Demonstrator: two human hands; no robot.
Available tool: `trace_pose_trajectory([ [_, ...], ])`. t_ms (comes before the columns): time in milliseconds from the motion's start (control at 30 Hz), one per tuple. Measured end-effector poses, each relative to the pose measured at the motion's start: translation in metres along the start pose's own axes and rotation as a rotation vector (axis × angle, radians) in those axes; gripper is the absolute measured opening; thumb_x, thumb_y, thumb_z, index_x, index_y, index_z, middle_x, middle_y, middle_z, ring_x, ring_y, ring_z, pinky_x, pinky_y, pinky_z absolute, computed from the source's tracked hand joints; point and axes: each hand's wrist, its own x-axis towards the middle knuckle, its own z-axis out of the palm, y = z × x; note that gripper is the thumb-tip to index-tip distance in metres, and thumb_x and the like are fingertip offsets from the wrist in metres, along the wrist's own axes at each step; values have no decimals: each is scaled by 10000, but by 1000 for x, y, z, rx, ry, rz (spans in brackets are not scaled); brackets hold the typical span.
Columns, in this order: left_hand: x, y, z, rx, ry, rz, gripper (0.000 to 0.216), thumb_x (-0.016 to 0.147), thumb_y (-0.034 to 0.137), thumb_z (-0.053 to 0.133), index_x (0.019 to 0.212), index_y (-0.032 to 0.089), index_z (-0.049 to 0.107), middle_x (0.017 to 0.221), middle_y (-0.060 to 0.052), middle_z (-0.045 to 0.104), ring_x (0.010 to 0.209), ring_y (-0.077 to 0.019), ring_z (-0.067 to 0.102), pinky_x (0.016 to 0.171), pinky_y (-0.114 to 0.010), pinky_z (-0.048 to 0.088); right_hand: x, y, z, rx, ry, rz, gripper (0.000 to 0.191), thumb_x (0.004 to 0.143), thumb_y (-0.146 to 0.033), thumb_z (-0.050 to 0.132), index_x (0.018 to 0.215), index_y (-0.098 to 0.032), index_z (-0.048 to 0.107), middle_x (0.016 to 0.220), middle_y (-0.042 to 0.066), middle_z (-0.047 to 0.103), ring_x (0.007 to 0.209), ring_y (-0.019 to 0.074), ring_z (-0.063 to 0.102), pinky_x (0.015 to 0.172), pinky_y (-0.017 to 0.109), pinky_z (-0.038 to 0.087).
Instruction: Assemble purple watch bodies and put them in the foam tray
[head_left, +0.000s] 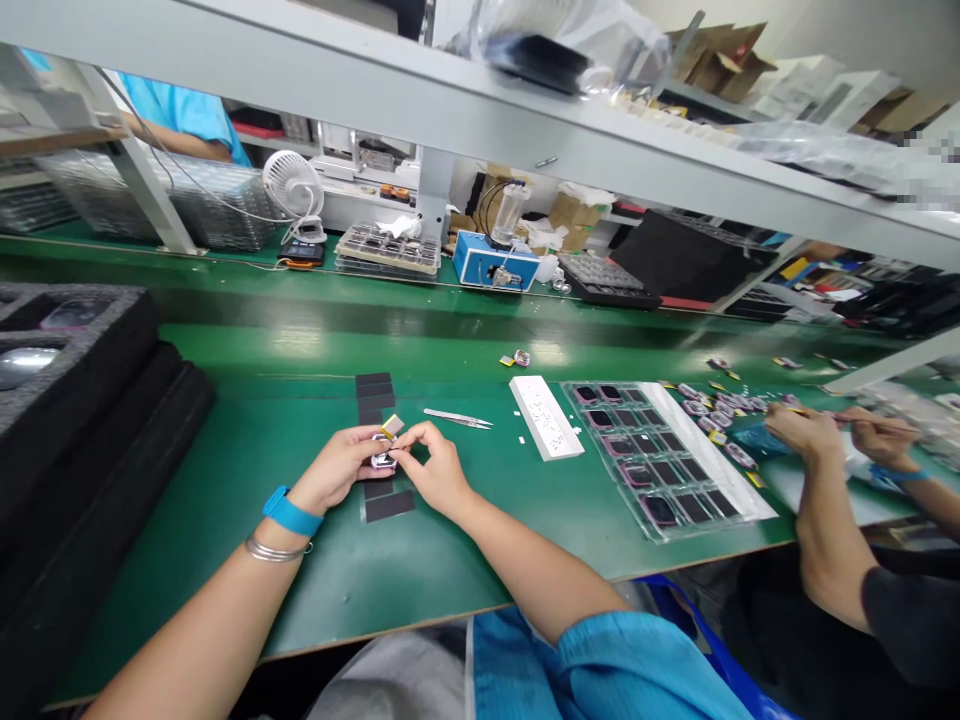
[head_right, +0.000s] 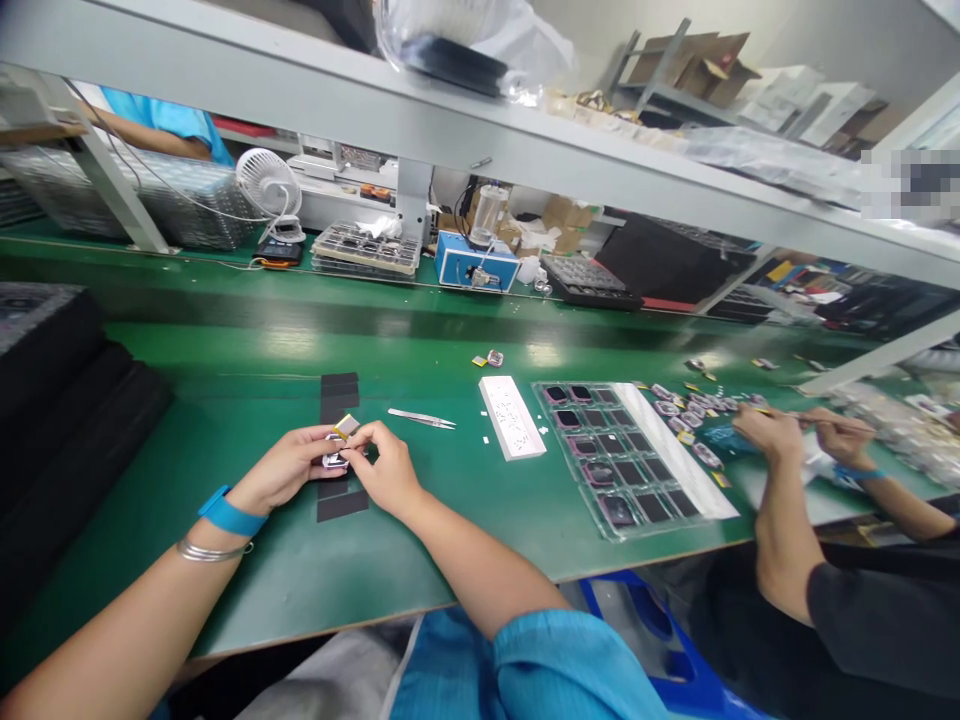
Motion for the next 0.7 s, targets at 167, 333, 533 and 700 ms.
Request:
trace_pose_trajectory([
  [167,3,-3,-1,14,31,1,306,589,207,746,882,132,701,724,-42,680,643,-142,628,599,-259,554,4,2,-5,3,106,5,97,787,-242,581,774,-206,492,794,12,617,770,144,592,773,294,466],
  [333,4,-5,-1,27,12,3,323,602,222,740,911,136,699,763,-45,690,630,-128,625,616,-255,548,6,10,-7,203,-109,129,265,730,-251,636,895,-217,431,764,-22,615,687,127,576,713,281,468],
  [533,3,-8,-2,50,-2,2,344,616,254,740,937,139,695,791,-53,690,648,-131,623,638,-264,544,6,7,-6,184,-145,164,273,709,-225,632,884,-220,422,741,-32,620,662,124,567,719,290,460],
  [700,3,-9,-2,41,-5,4,335,610,265,746,918,142,700,795,-55,692,668,-133,623,658,-263,543,6,3,-5,136,-146,129,233,719,-205,606,870,-221,429,746,-27,617,664,126,576,709,285,468],
])
